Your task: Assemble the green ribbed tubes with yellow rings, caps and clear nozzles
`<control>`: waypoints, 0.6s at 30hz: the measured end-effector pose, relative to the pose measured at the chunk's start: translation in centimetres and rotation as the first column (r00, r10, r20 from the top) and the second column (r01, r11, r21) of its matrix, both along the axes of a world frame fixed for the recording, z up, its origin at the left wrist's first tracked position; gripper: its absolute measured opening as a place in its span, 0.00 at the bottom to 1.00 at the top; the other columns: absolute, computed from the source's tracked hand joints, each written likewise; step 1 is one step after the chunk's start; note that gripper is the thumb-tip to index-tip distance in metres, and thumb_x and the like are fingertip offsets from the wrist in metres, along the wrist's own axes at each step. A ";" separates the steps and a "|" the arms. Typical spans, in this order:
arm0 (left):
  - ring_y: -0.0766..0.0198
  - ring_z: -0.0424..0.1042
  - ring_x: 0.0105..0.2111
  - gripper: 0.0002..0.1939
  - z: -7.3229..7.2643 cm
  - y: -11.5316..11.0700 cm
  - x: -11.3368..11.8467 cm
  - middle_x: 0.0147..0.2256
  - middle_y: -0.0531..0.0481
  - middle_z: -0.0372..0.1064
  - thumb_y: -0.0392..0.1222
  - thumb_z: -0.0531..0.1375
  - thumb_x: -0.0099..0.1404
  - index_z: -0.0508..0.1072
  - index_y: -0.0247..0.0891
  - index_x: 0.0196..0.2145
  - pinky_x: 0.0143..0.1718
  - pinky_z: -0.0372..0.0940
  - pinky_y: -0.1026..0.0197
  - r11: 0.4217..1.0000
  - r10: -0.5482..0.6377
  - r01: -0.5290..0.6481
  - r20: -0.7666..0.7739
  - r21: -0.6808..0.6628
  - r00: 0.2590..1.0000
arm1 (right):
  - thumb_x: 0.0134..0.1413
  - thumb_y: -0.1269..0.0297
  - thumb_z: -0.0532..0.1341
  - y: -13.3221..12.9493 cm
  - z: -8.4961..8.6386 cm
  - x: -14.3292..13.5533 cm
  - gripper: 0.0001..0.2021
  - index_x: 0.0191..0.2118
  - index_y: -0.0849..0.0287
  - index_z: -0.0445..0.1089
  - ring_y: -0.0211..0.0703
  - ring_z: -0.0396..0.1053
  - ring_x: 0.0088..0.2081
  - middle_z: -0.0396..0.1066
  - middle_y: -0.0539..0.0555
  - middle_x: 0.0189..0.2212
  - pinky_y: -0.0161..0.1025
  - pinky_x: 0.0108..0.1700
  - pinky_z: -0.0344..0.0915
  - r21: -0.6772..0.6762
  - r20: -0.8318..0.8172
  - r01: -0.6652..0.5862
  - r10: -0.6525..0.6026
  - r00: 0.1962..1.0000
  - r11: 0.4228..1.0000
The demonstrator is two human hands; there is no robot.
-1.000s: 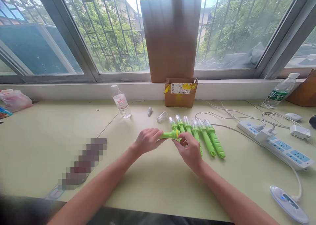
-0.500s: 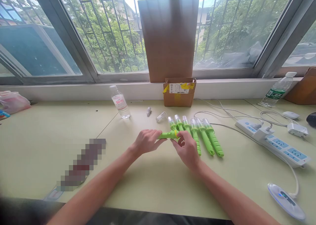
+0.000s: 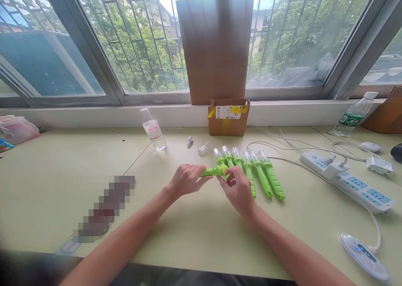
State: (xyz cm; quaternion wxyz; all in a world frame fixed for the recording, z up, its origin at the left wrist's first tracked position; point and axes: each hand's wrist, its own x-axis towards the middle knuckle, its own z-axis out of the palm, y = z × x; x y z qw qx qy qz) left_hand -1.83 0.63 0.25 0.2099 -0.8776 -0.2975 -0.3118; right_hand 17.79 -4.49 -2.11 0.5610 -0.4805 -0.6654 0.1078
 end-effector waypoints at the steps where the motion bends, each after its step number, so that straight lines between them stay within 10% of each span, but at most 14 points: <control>1: 0.66 0.64 0.16 0.17 -0.1 0.0 0.0 0.18 0.53 0.65 0.52 0.51 0.68 0.66 0.36 0.29 0.19 0.50 0.63 1.000 0.003 -0.003 0.005 -0.014 1.000 | 0.53 0.62 0.63 0.0 0.0 0.0 0.10 0.36 0.56 0.60 0.33 0.65 0.22 0.62 0.47 0.28 0.34 0.23 0.69 -0.013 0.000 -0.005 0.005 1.000 1.000; 10: 0.68 0.65 0.17 0.18 0.3 0.1 -0.3 0.20 0.55 0.67 0.55 0.52 0.66 0.65 0.37 0.31 0.18 0.46 0.65 0.995 0.000 0.000 0.005 -0.096 1.000 | 0.54 0.60 0.62 0.2 -0.3 0.2 0.09 0.35 0.56 0.62 0.35 0.64 0.22 0.63 0.47 0.25 0.35 0.23 0.68 -0.028 0.024 -0.005 0.005 1.000 1.000; 18: 0.71 0.61 0.15 0.14 -0.2 0.2 0.1 0.18 0.57 0.63 0.49 0.53 0.67 0.64 0.38 0.27 0.18 0.46 0.64 0.996 -0.023 0.019 0.049 0.092 0.999 | 0.52 0.61 0.64 0.1 0.1 0.5 0.08 0.33 0.56 0.64 0.32 0.62 0.20 0.64 0.48 0.27 0.33 0.21 0.65 0.013 0.047 0.025 -0.026 0.999 1.000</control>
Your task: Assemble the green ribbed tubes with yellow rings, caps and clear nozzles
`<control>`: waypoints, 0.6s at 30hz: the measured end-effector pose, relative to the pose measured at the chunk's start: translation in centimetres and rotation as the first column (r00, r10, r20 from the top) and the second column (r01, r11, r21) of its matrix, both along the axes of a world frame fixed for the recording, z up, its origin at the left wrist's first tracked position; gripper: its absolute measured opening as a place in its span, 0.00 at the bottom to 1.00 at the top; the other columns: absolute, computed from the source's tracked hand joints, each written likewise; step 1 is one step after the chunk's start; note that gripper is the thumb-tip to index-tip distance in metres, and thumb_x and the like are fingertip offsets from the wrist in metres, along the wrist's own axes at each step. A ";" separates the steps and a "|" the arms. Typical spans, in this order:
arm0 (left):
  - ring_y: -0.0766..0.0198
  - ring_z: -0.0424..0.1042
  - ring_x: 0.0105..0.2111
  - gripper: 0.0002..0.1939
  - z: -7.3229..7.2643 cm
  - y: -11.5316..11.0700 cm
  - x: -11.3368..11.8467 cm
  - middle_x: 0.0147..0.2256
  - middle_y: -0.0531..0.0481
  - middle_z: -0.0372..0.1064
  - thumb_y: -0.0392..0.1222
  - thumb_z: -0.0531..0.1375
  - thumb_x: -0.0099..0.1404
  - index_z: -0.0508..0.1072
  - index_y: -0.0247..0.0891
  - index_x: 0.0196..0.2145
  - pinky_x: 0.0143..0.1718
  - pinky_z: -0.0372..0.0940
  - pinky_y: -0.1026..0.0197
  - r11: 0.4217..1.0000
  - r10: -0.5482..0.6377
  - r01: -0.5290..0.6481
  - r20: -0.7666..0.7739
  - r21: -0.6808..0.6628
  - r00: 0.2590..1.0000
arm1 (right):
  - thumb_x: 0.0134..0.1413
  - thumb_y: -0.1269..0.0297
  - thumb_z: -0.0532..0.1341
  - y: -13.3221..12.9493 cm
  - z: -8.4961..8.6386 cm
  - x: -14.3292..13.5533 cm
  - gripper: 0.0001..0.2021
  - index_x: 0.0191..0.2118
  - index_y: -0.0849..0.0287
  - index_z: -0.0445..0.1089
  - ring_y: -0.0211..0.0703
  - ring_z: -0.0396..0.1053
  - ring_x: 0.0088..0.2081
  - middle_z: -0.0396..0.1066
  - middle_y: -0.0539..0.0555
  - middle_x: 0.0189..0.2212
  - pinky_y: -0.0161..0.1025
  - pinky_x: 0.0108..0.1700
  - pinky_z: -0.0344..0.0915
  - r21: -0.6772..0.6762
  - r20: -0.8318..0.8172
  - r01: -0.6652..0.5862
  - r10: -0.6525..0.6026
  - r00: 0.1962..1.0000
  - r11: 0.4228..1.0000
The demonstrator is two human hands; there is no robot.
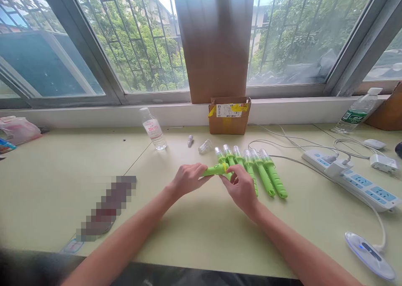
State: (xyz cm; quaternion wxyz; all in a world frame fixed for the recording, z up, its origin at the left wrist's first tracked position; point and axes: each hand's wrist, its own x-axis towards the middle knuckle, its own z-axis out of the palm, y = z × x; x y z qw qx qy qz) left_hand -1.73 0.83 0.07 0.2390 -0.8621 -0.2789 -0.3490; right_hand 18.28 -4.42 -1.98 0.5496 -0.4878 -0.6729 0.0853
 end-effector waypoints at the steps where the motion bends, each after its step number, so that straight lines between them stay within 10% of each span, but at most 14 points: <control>1: 0.71 0.62 0.16 0.14 0.0 -0.1 0.1 0.18 0.57 0.63 0.49 0.54 0.67 0.64 0.37 0.27 0.18 0.47 0.64 1.000 -0.002 0.002 0.016 0.018 1.000 | 0.52 0.62 0.64 0.0 0.1 0.0 0.08 0.33 0.57 0.64 0.32 0.62 0.20 0.64 0.48 0.28 0.33 0.21 0.65 0.002 -0.005 -0.001 0.001 1.000 1.000; 18: 0.65 0.67 0.20 0.16 -0.3 -0.6 0.4 0.20 0.52 0.68 0.52 0.53 0.66 0.66 0.36 0.29 0.21 0.52 0.63 0.993 0.028 -0.030 -0.010 -0.115 1.000 | 0.50 0.62 0.64 0.2 -0.2 -0.1 0.13 0.38 0.57 0.60 0.34 0.63 0.21 0.63 0.46 0.24 0.33 0.21 0.65 -0.125 -0.005 -0.012 0.011 1.000 0.992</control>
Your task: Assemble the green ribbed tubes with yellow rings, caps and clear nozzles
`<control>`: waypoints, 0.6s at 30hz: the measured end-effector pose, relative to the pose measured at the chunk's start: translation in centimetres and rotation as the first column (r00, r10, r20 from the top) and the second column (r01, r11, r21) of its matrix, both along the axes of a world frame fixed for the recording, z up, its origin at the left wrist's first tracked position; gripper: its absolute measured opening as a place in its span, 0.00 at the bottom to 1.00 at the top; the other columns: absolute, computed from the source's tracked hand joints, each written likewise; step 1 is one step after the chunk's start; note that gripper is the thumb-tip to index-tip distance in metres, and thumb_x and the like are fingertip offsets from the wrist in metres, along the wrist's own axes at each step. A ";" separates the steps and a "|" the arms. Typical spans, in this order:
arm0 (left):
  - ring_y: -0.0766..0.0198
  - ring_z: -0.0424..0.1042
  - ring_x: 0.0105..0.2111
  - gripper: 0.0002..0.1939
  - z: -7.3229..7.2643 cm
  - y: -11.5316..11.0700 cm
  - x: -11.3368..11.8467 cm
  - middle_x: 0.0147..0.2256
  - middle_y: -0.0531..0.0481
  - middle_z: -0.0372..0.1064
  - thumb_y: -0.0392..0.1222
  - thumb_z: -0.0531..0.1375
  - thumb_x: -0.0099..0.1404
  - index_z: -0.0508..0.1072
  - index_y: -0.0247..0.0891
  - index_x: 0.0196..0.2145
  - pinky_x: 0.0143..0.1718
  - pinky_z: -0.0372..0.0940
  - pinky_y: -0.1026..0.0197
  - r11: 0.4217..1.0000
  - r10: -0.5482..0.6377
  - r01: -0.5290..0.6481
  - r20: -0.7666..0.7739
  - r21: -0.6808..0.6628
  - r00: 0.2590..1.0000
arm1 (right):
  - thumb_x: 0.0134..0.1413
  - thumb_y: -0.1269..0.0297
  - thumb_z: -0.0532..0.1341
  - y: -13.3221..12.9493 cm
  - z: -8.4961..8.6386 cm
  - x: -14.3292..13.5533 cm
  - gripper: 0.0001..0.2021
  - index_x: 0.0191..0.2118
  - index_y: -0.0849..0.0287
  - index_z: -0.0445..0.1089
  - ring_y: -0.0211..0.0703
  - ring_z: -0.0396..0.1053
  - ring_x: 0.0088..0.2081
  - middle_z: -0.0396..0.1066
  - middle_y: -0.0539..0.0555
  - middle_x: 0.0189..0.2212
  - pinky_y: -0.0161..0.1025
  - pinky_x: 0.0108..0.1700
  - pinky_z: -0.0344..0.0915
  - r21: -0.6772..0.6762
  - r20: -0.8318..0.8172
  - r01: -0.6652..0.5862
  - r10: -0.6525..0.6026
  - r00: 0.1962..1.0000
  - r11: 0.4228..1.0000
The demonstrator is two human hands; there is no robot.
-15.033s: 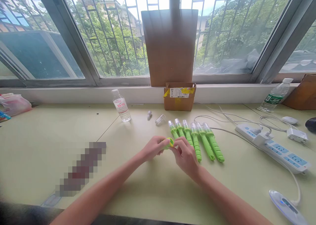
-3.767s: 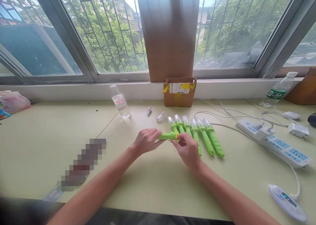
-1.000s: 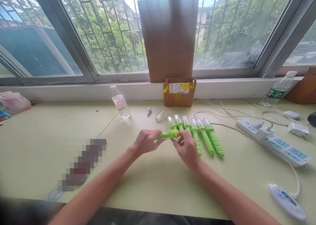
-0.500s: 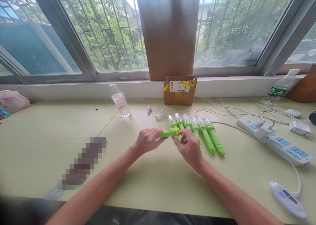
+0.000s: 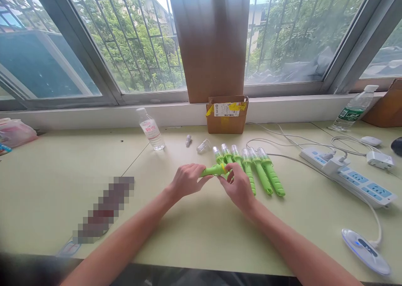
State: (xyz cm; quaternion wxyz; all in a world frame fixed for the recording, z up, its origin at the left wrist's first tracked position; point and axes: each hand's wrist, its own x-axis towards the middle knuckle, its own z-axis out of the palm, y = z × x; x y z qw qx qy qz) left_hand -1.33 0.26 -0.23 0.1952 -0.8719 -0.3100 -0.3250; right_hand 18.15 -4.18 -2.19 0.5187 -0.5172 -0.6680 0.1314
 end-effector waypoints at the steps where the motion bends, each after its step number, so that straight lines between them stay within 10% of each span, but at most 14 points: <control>1: 0.65 0.67 0.20 0.16 0.0 0.0 0.0 0.20 0.52 0.68 0.52 0.53 0.66 0.66 0.36 0.29 0.21 0.52 0.63 1.000 0.002 -0.002 0.004 -0.012 1.000 | 0.51 0.62 0.64 0.0 0.0 0.0 0.12 0.37 0.57 0.61 0.34 0.63 0.20 0.63 0.45 0.23 0.33 0.21 0.65 0.005 -0.005 0.001 -0.001 1.000 1.000; 18: 0.66 0.65 0.17 0.18 0.0 -0.1 0.0 0.20 0.52 0.68 0.53 0.51 0.67 0.67 0.36 0.30 0.19 0.48 0.65 0.972 0.032 -0.036 -0.020 -0.230 0.999 | 0.51 0.63 0.64 -0.1 0.0 -0.1 0.10 0.35 0.57 0.61 0.33 0.62 0.21 0.64 0.48 0.28 0.33 0.21 0.65 0.055 0.017 0.000 -0.001 1.000 0.998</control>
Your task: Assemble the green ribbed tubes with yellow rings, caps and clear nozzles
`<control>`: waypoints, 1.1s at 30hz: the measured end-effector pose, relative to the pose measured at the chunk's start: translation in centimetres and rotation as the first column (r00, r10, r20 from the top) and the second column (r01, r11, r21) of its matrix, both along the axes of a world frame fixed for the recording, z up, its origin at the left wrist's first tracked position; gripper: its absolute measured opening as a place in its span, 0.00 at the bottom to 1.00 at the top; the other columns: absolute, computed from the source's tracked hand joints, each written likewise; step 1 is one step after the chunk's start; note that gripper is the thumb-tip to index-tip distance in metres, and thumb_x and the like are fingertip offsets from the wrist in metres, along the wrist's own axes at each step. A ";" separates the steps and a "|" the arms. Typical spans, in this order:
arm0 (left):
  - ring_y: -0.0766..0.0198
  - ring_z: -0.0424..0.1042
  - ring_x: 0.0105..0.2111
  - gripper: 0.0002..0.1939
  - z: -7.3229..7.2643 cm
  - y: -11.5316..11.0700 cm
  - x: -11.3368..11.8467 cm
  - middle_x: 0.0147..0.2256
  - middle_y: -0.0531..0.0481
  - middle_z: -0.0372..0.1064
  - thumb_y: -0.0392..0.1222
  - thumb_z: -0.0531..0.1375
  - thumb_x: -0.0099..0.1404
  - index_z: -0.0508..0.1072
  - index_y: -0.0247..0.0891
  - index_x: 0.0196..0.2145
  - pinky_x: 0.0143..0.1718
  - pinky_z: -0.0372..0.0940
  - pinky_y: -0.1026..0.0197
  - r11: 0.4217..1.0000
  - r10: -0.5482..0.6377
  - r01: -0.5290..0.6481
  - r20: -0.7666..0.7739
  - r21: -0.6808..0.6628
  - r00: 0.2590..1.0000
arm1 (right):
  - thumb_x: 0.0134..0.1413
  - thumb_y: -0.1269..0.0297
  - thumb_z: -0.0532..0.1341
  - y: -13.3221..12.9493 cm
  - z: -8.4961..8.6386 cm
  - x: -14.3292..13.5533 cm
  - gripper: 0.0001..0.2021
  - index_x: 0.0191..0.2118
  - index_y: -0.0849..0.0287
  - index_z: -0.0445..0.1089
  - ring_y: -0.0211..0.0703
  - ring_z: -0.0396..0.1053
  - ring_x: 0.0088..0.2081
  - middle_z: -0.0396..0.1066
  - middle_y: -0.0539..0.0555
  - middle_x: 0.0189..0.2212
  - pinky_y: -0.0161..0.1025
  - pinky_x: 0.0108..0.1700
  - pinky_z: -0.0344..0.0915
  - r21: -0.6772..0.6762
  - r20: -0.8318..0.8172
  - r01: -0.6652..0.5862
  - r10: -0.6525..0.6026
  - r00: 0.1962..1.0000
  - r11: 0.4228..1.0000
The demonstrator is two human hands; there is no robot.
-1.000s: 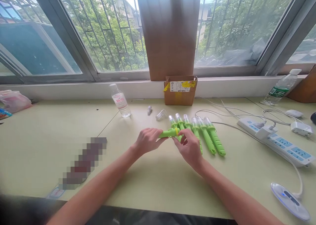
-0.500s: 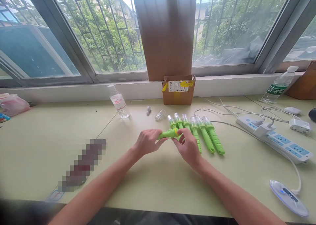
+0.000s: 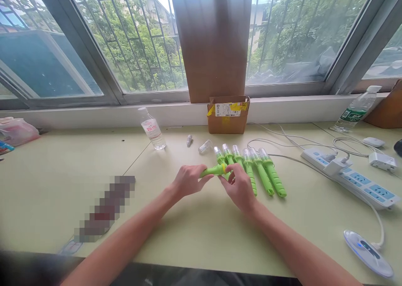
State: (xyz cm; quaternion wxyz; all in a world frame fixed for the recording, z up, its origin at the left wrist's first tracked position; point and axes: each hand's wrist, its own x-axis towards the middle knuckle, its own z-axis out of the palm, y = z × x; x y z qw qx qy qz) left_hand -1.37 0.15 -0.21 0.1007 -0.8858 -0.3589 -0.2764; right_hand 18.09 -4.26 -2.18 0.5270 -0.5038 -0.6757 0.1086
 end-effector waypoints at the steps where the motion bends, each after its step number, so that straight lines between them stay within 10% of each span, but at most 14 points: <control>1: 0.66 0.64 0.17 0.18 0.0 0.0 0.0 0.20 0.52 0.68 0.54 0.51 0.67 0.67 0.37 0.30 0.19 0.48 0.65 1.000 0.008 -0.008 0.000 -0.021 1.000 | 0.51 0.63 0.64 0.0 0.0 0.0 0.11 0.36 0.57 0.61 0.33 0.62 0.21 0.64 0.48 0.27 0.33 0.21 0.65 -0.006 0.001 -0.001 0.001 1.000 1.000; 6: 0.67 0.63 0.17 0.18 0.1 -0.2 0.1 0.21 0.53 0.68 0.54 0.51 0.67 0.67 0.37 0.30 0.19 0.48 0.65 0.999 0.034 -0.034 -0.002 -0.039 0.999 | 0.51 0.63 0.64 0.0 -0.1 0.0 0.09 0.35 0.57 0.62 0.33 0.61 0.20 0.63 0.47 0.25 0.33 0.22 0.65 0.015 -0.012 0.014 -0.014 1.000 1.000; 16: 0.70 0.63 0.20 0.15 0.8 0.5 -0.5 0.22 0.53 0.64 0.46 0.51 0.69 0.65 0.37 0.27 0.20 0.47 0.64 0.935 -0.051 0.076 -0.082 0.347 0.995 | 0.52 0.59 0.64 -0.2 0.3 0.1 0.09 0.32 0.56 0.65 0.33 0.58 0.18 0.63 0.46 0.21 0.34 0.21 0.59 0.089 0.050 0.105 -0.109 0.993 0.991; 33: 0.68 0.62 0.16 0.20 0.2 0.3 -0.1 0.17 0.53 0.64 0.53 0.50 0.68 0.65 0.36 0.26 0.18 0.47 0.63 0.977 -0.006 0.011 -0.026 0.211 1.000 | 0.52 0.56 0.63 0.0 -0.1 -0.2 0.12 0.37 0.57 0.62 0.35 0.61 0.20 0.62 0.46 0.22 0.34 0.21 0.64 -0.055 -0.049 0.029 -0.032 0.998 0.998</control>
